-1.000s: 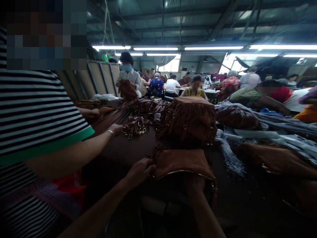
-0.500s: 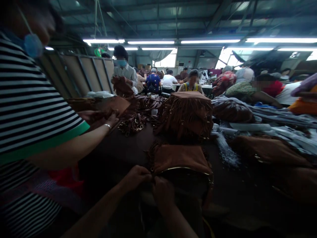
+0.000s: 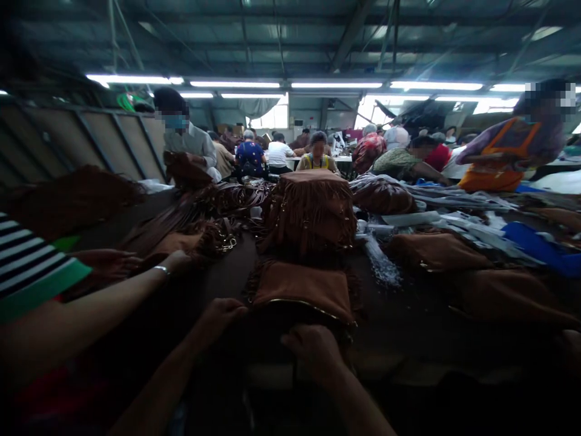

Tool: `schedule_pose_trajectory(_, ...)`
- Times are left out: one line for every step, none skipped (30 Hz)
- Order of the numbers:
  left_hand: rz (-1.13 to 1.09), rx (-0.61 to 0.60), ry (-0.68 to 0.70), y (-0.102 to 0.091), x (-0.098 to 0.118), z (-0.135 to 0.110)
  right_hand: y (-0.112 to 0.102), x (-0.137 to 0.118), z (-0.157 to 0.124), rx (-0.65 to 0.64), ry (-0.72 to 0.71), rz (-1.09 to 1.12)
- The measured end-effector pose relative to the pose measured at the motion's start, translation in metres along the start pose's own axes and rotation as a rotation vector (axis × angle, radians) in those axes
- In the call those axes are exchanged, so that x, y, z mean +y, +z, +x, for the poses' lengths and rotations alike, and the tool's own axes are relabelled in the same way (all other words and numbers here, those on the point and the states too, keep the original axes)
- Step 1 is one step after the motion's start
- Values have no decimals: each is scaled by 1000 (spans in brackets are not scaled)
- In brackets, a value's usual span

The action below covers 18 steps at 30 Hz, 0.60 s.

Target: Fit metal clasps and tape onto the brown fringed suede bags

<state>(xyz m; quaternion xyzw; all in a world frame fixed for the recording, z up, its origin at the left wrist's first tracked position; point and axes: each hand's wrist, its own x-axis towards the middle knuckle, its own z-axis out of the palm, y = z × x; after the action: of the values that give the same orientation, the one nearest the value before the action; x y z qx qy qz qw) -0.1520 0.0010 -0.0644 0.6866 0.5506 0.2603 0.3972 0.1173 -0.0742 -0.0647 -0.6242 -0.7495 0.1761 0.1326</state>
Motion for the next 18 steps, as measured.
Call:
schedule_pose_trajectory(-35,-15,-6,2,1,-1,7,-14,2,5,-36,33)
schedule_pose_trajectory(-67,-34,-8,4,2,-2,15,-28,5,12,-63,63)
schedule_pose_trajectory(-95,-52,-10,6,3,-3,22,-40,9,21,-74,84)
schedule_pose_trajectory(-121,-67,-12,7,4,-5,29,-51,13,23,-72,97)
schedule_pose_trajectory(-145,-81,-16,8,4,-6,35,-60,18,15,-66,108)
schedule_pose_trajectory(-167,-96,-23,8,4,-8,41,-66,23,-3,-60,122)
schedule_pose_trajectory(-180,-110,-33,7,4,-9,44,-69,27,-28,-59,136)
schedule_pose_trajectory(-178,-118,-40,6,4,-10,46,-70,30,-51,-64,146)
schedule_pose_trajectory(-155,-110,-42,5,3,-11,47,-69,32,-60,-60,142)
schedule_pose_trajectory(-114,-89,-40,4,2,-11,45,-66,33,-54,-45,118)
schedule_pose_trajectory(-62,-65,-33,2,1,-11,42,-62,31,-40,-23,75)
schedule_pose_trajectory(-7,-38,-20,1,-1,-10,37,-57,28,-26,-6,16)
schedule_pose_trajectory(46,-18,-4,0,-3,-9,31,-50,24,-16,2,-47)
schedule_pose_trajectory(92,1,13,-1,-5,-7,23,-42,18,-7,3,-105)
schedule_pose_trajectory(127,23,21,-1,-7,-5,14,-32,11,1,9,-155)
schedule_pose_trajectory(153,52,17,-2,-9,-3,6,-22,4,12,29,-197)
schedule_pose_trajectory(174,87,3,-3,-11,-1,-3,-10,-4,30,69,-231)
schedule_pose_trajectory(191,119,-16,-4,-13,1,-12,4,-11,46,122,-256)
